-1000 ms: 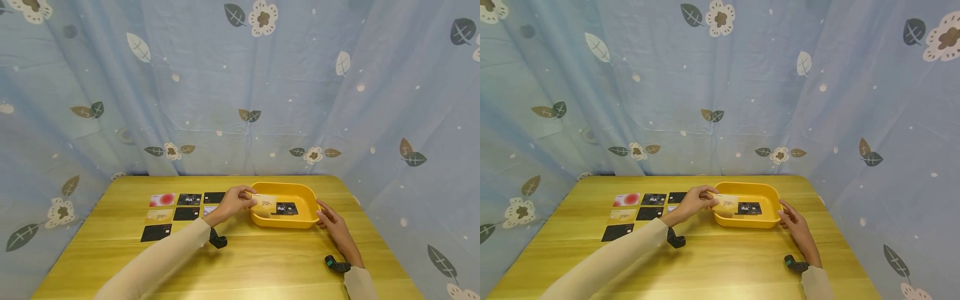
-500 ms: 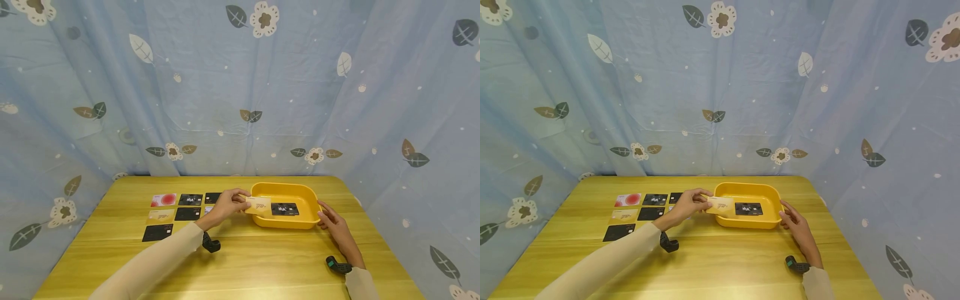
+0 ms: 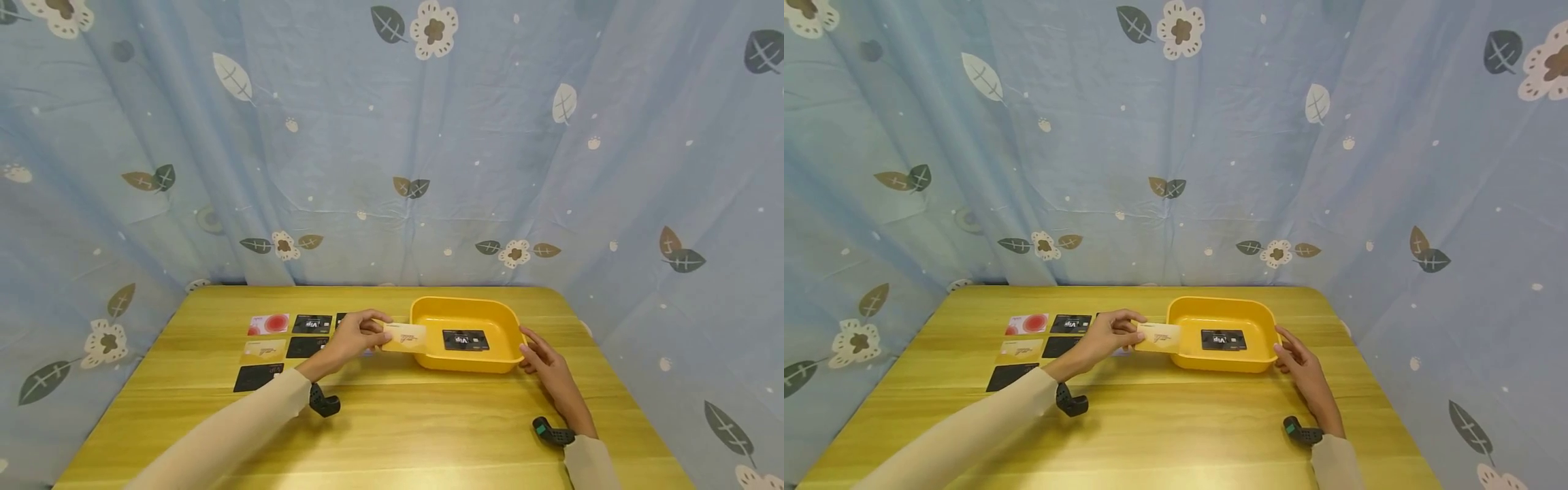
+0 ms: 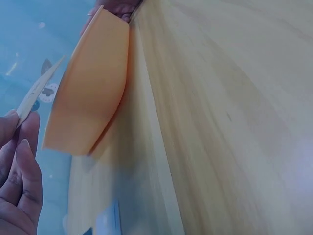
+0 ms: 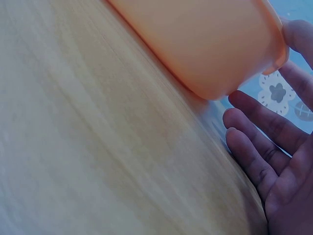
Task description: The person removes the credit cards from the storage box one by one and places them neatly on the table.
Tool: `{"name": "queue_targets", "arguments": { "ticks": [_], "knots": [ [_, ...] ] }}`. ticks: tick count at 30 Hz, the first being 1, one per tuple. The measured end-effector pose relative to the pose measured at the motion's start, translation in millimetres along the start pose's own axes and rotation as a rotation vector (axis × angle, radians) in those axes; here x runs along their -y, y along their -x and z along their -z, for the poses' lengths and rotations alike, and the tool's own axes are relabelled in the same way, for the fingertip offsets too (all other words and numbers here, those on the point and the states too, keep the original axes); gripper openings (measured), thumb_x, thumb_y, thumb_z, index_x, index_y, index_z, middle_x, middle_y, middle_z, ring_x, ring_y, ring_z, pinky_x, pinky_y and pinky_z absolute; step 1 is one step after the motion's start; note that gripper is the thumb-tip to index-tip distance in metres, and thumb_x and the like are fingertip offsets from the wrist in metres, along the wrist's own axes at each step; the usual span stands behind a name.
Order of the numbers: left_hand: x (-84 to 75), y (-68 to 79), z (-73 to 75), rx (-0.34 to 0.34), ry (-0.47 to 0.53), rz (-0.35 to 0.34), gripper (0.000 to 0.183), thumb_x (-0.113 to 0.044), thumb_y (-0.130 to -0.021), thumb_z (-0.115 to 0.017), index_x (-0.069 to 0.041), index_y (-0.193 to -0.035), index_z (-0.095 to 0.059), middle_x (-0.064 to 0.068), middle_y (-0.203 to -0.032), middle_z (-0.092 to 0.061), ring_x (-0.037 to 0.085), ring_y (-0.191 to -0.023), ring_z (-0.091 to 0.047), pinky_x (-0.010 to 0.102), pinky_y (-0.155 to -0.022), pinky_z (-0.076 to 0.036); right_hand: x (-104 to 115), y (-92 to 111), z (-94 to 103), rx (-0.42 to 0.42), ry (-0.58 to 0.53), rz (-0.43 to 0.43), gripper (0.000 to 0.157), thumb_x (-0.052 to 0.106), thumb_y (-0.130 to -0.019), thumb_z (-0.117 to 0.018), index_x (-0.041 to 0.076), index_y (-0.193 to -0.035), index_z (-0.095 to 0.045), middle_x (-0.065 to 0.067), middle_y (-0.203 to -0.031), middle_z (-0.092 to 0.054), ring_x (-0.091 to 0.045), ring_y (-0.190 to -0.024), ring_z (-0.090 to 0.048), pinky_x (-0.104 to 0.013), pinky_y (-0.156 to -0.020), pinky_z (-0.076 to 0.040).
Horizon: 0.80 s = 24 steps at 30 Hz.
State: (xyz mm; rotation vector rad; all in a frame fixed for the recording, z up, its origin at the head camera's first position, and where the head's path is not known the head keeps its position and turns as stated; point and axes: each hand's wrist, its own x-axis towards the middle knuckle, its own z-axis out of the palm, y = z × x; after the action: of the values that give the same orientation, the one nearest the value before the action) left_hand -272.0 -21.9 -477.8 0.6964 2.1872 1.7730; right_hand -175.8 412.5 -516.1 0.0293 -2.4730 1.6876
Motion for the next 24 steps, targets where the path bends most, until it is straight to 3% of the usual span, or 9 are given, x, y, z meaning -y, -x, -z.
{"name": "queue_targets", "arguments": {
  "ticks": [8,13,18,24],
  "knots": [
    [2.9,15.2,22.5,-0.017,0.007,-0.006,0.038,-0.016,-0.097,-0.074,-0.003,-0.132,-0.064,0.011,-0.102,-0.072,0.053,-0.091,-0.064,0.064,-0.079,-0.053,0,0,1.0,0.009,-0.011,0.009,0.056,0.027,-0.109,-0.055,0.010,-0.160,-0.039,-0.030,-0.132,-0.056,-0.032,-0.095,-0.066,-0.033,-0.081,-0.058],
    [7.3,25.1,33.6,-0.008,-0.012,-0.015,0.037,-0.017,-0.098,-0.073,-0.003,-0.131,-0.064,0.014,-0.102,-0.072,0.054,-0.088,-0.062,0.060,-0.075,-0.055,-20,-6,2.4,0.003,-0.006,0.016,0.055,0.027,-0.110,-0.053,0.013,-0.160,-0.038,-0.029,-0.132,-0.057,-0.033,-0.095,-0.065,-0.032,-0.080,-0.058],
    [10.6,35.5,42.6,-0.020,-0.061,0.003,0.033,-0.020,-0.098,-0.074,-0.009,-0.128,-0.066,0.013,-0.101,-0.072,0.053,-0.088,-0.064,0.060,-0.074,-0.055,-35,-9,3.2,0.001,0.019,0.022,0.054,0.027,-0.110,-0.052,0.018,-0.162,-0.037,-0.024,-0.136,-0.057,-0.027,-0.095,-0.066,-0.030,-0.081,-0.057],
    [15.7,47.7,50.7,-0.054,-0.057,0.029,0.031,-0.018,-0.096,-0.075,-0.008,-0.125,-0.068,0.014,-0.101,-0.070,0.051,-0.088,-0.065,0.058,-0.075,-0.056,-18,-5,-0.1,0.000,-0.005,0.019,0.054,0.027,-0.110,-0.054,0.013,-0.160,-0.039,-0.027,-0.133,-0.057,-0.028,-0.094,-0.066,-0.032,-0.080,-0.058]
  ]
}}
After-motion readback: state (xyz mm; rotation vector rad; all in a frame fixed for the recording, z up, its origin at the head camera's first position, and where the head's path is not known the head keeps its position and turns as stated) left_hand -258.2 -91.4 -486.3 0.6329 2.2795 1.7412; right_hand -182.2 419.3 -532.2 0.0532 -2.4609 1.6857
